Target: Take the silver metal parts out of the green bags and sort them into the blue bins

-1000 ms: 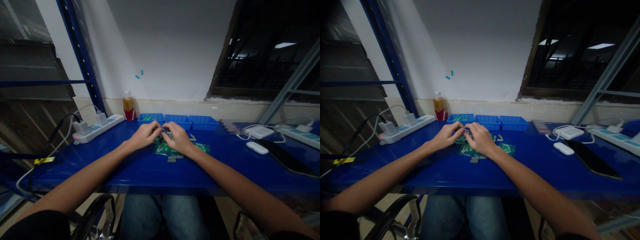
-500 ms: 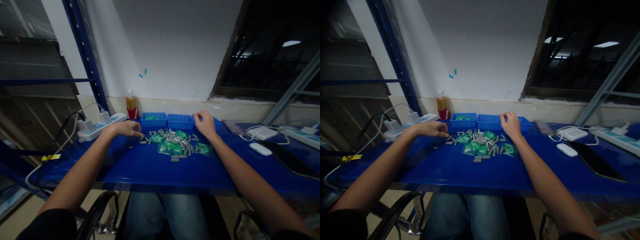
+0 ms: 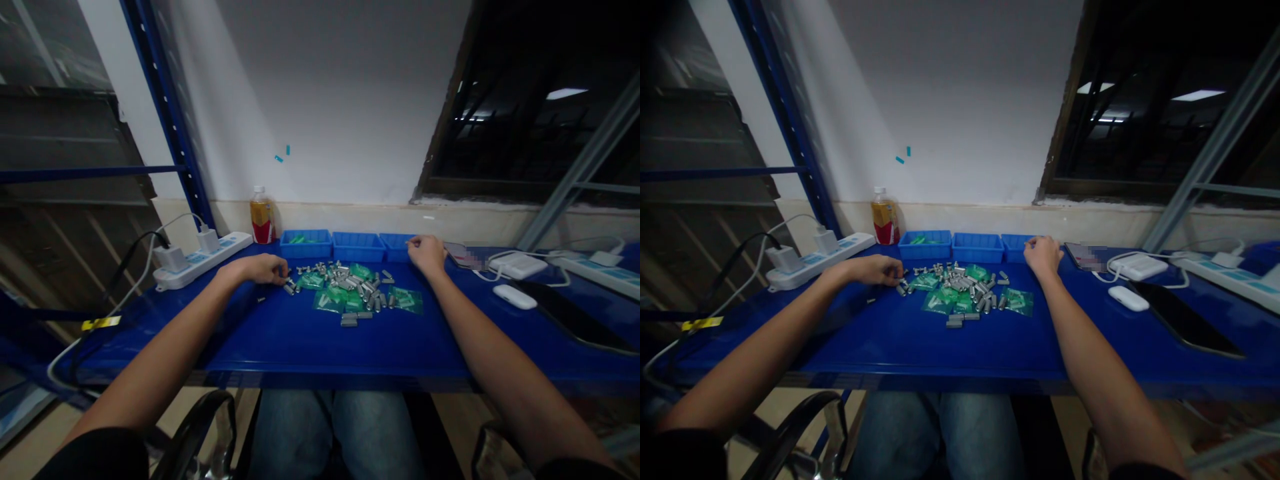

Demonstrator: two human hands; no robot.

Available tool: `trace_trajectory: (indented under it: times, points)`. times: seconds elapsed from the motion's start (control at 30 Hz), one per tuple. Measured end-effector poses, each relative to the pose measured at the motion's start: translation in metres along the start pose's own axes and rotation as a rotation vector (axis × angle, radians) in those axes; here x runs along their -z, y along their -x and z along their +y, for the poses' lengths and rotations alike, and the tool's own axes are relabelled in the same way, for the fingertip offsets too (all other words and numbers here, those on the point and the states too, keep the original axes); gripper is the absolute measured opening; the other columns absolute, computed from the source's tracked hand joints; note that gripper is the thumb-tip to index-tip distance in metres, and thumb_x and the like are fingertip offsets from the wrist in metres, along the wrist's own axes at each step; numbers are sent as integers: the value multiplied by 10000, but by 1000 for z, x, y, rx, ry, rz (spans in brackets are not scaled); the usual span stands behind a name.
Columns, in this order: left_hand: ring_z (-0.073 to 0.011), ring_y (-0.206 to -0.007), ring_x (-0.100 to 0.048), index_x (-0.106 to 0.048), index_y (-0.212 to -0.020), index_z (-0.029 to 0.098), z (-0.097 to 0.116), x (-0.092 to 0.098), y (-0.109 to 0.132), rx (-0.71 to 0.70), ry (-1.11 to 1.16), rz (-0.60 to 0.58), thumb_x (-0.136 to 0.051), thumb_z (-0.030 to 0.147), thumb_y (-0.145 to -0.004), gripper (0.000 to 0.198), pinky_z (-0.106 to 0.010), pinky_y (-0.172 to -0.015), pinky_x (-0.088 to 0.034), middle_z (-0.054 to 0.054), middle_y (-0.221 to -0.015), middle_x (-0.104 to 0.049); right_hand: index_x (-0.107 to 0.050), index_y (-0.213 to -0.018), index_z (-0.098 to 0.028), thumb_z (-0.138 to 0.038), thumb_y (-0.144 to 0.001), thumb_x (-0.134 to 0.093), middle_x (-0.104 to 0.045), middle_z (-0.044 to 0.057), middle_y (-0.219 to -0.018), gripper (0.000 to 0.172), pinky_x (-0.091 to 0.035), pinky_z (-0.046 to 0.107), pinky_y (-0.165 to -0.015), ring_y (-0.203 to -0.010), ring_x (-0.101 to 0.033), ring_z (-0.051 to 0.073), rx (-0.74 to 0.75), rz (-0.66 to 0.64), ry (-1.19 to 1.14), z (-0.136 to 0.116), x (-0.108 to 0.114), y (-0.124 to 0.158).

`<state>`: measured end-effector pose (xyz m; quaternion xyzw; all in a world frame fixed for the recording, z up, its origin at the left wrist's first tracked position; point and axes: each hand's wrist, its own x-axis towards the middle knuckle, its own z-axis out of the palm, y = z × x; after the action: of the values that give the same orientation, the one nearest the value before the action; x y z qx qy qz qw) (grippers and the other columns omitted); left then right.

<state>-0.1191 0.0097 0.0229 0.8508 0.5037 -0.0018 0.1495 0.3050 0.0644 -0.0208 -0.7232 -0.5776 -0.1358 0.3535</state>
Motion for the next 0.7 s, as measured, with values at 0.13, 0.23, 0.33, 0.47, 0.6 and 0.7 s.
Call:
trace_trajectory:
  times: [0.13, 0.23, 0.33, 0.47, 0.6, 0.7]
  points:
    - [-152, -658, -580, -606, -857, 174, -3, -2, -4, -44, 7, 68, -560, 359, -749, 219, -221, -575, -392, -27, -761, -652, -703, -903, -199, -377, -795, -524, -641, 112, -968, 275, -393, 436, -771, -964, -498, 300, -66, -43, -3, -6, 2, 2]
    - [-156, -696, -581, -590, -903, 157, -2, -3, -7, -103, 8, 183, -498, 336, -800, 226, -228, -615, -406, -44, -806, -654, -702, -903, -198, -394, -801, -529, -642, 110, -981, 281, -387, 438, -784, -987, -490, 306, -73, -59, 7, -9, 4, 4]
    - [-162, -724, -578, -586, -938, 145, 2, -3, -9, -175, 16, 262, -457, 334, -835, 251, -239, -646, -414, -54, -820, -643, -702, -916, -202, -379, -810, -521, -636, 109, -1002, 275, -381, 435, -794, -1004, -480, 306, -64, -89, 15, -12, 6, 5]
    - [-161, -704, -567, -573, -983, 134, 10, -3, -9, -245, 32, 326, -448, 339, -855, 272, -251, -645, -415, -55, -806, -622, -699, -937, -192, -360, -818, -504, -620, 123, -1036, 284, -378, 436, -791, -1026, -467, 324, -46, -96, 30, -18, 12, 7]
    - [-161, -715, -568, -566, -989, 130, 23, -4, -7, -307, 80, 369, -463, 314, -857, 249, -263, -659, -424, -59, -814, -620, -677, -942, -167, -339, -839, -491, -626, 129, -991, 273, -372, 423, -797, -1001, -492, 318, 136, -31, -21, -47, 24, 22]
    - [-159, -764, -579, -577, -962, 136, 39, -8, -5, -374, 174, 385, -479, 314, -865, 225, -268, -695, -436, -67, -858, -629, -634, -982, -167, -339, -844, -516, -635, 88, -893, 250, -374, 378, -800, -913, -535, 255, 462, -72, -220, -91, 35, 49]
